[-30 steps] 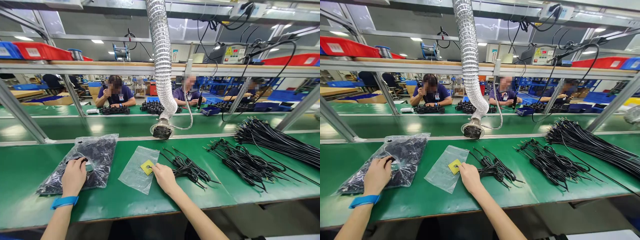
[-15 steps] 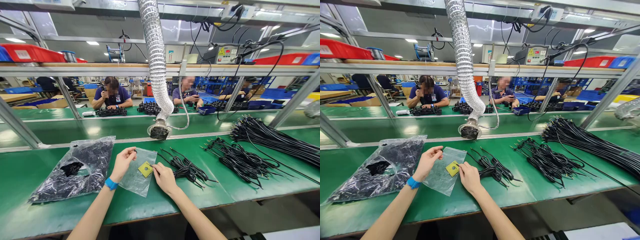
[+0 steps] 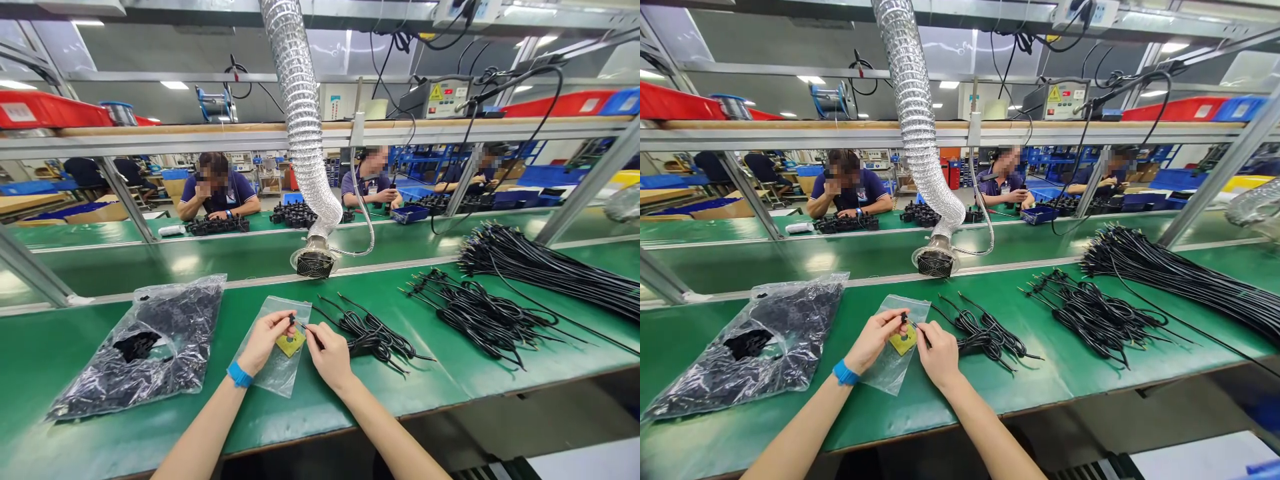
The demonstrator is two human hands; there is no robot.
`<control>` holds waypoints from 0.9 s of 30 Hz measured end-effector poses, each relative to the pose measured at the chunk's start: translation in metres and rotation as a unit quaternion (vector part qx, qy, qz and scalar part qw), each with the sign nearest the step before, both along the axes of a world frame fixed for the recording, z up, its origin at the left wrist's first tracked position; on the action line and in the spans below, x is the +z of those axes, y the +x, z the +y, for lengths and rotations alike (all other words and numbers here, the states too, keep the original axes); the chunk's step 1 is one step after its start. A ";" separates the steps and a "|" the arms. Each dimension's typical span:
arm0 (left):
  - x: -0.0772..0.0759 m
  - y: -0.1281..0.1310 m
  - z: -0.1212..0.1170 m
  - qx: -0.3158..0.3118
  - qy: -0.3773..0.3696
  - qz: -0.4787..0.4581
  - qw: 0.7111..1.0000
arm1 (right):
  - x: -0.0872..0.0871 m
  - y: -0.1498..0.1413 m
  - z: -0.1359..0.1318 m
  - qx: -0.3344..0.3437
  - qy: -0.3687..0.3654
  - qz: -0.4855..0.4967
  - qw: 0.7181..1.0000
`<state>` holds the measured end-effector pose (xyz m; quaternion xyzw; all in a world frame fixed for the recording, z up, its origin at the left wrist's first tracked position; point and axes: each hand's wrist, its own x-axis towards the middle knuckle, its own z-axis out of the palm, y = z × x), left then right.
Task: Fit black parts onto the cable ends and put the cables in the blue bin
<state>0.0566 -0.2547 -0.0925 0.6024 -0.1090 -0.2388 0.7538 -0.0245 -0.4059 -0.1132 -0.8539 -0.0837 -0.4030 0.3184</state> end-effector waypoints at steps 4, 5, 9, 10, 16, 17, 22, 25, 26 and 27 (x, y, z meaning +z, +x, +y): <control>0.000 0.001 0.001 -0.010 0.052 -0.057 0.997 | 0.001 -0.001 0.000 -0.012 -0.029 -0.005 0.999; 0.000 0.002 0.001 -0.016 0.072 -0.088 0.993 | 0.001 -0.001 -0.001 -0.014 -0.037 -0.004 0.999; -0.003 0.001 0.005 -0.059 0.148 -0.262 0.952 | 0.001 -0.001 0.000 -0.013 -0.071 -0.004 0.997; -0.003 0.000 0.005 -0.066 0.156 -0.288 0.943 | 0.001 -0.001 0.000 -0.013 -0.079 -0.004 0.997; -0.001 -0.008 0.004 -0.072 0.138 -0.330 0.931 | -0.001 -0.002 0.001 -0.004 -0.100 0.007 0.995; -0.002 -0.009 0.003 -0.073 0.137 -0.342 0.927 | -0.002 -0.002 0.001 -0.003 -0.097 0.013 0.995; -0.012 -0.014 0.001 -0.079 0.140 -0.388 0.907 | -0.009 -0.001 0.003 -0.009 -0.088 0.048 0.995; -0.015 -0.013 0.001 -0.069 0.141 -0.385 0.909 | -0.011 0.000 0.004 -0.015 -0.083 0.056 0.995; -0.016 -0.012 0.001 -0.058 0.147 -0.375 0.913 | -0.012 0.001 0.005 -0.024 -0.078 0.052 0.995; -0.016 -0.010 0.001 -0.043 0.155 -0.359 0.919 | -0.013 0.001 0.006 -0.034 -0.070 0.050 0.996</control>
